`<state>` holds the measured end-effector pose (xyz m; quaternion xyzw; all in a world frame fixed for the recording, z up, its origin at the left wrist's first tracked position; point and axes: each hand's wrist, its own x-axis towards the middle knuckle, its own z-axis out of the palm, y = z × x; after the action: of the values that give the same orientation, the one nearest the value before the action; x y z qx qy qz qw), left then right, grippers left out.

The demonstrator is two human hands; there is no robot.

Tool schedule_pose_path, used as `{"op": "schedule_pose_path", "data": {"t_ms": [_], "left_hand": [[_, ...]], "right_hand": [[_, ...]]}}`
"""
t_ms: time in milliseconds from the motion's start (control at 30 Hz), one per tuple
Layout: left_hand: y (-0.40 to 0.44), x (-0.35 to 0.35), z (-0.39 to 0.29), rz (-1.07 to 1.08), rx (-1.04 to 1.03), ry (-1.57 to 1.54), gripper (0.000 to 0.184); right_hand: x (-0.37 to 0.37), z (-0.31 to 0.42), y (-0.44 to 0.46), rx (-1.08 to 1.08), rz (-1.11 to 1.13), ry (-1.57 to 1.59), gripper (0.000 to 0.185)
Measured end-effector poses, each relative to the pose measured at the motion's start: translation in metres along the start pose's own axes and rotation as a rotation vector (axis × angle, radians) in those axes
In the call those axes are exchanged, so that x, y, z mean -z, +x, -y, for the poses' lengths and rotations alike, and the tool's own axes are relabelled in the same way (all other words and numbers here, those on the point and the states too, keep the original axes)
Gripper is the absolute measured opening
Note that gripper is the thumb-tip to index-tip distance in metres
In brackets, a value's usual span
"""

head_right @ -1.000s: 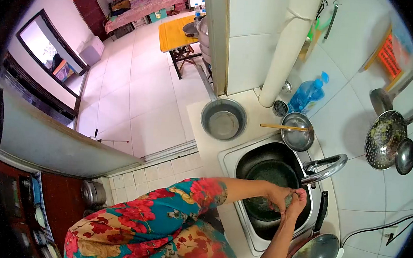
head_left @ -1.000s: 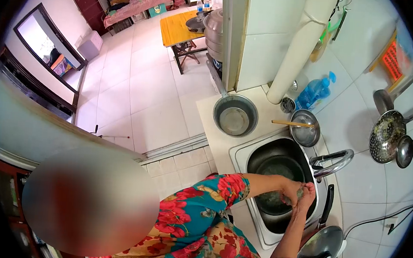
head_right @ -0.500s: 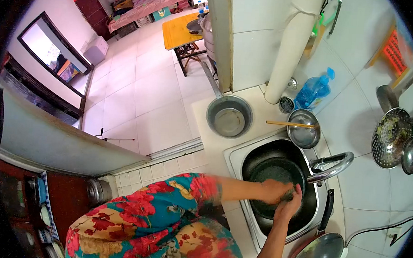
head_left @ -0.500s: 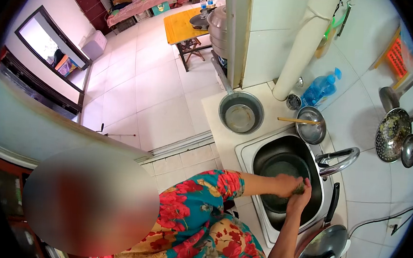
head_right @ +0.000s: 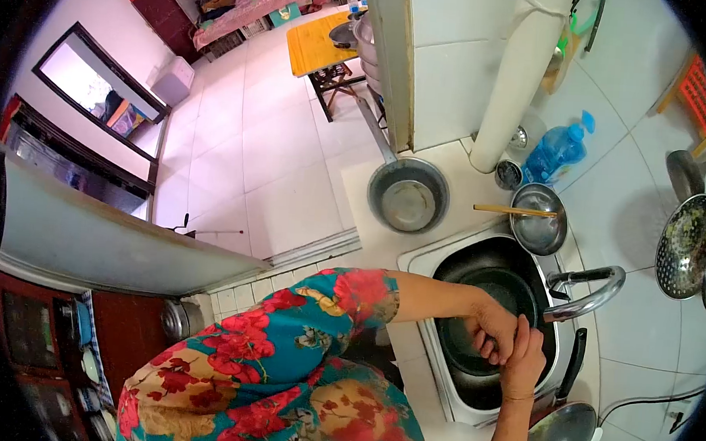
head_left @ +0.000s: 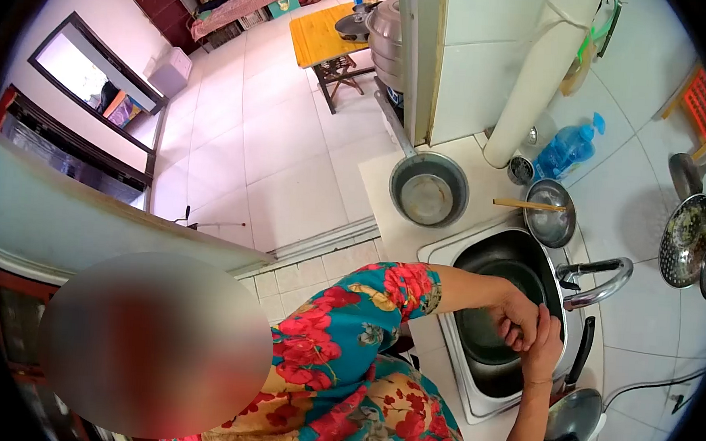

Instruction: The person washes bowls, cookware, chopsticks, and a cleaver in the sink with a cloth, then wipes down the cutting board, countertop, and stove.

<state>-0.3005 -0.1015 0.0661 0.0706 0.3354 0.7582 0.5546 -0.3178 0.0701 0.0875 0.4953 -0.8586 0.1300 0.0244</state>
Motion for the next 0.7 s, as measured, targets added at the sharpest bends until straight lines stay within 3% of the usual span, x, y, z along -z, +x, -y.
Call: {"op": "schedule_pose_path", "data": {"t_ms": [100, 167, 200, 267, 300, 367, 400, 433, 500, 700], "left_hand": [[-0.002, 0.000, -0.006, -0.150, 0.034, 0.244, 0.010], [0.007, 0.006, -0.003, -0.307, 0.016, 0.631, 0.016], [0.012, 0.014, 0.003, -0.276, 0.024, 0.634, 0.016], [0.025, 0.016, 0.022, -0.419, -0.613, 1.034, 0.025], [0.012, -0.005, 0.006, -0.514, -0.336, 1.220, 0.032], [0.010, -0.008, 0.007, -0.567, -0.266, 1.329, 0.033], [-0.023, -0.025, -0.010, -0.734, -0.005, 1.330, 0.034], [-0.019, -0.023, -0.010, -0.839, 0.080, 1.406, 0.038], [-0.012, -0.027, -0.007, -0.855, 0.021, 1.611, 0.034], [0.005, -0.020, 0.000, -0.785, 0.004, 1.769, 0.028]], "right_hand": [[-0.007, 0.006, 0.007, -0.021, -0.042, 0.018, 0.055], [-0.018, 0.004, 0.006, -0.059, -0.060, 0.076, 0.053], [-0.031, -0.003, 0.003, -0.113, -0.070, 0.215, 0.044], [-0.026, 0.009, 0.004, -0.270, 0.026, 0.209, 0.033], [-0.024, 0.013, 0.005, -0.315, 0.074, 0.149, 0.032], [-0.045, 0.000, -0.004, -0.210, -0.034, 0.154, 0.031], [-0.031, 0.018, 0.022, -0.248, 0.073, 0.137, 0.030], [-0.026, 0.020, 0.026, -0.324, 0.085, 0.171, 0.030], [-0.017, 0.020, 0.019, -0.413, 0.089, 0.211, 0.030], [-0.024, 0.014, 0.001, -0.527, 0.091, 0.396, 0.031]]}}
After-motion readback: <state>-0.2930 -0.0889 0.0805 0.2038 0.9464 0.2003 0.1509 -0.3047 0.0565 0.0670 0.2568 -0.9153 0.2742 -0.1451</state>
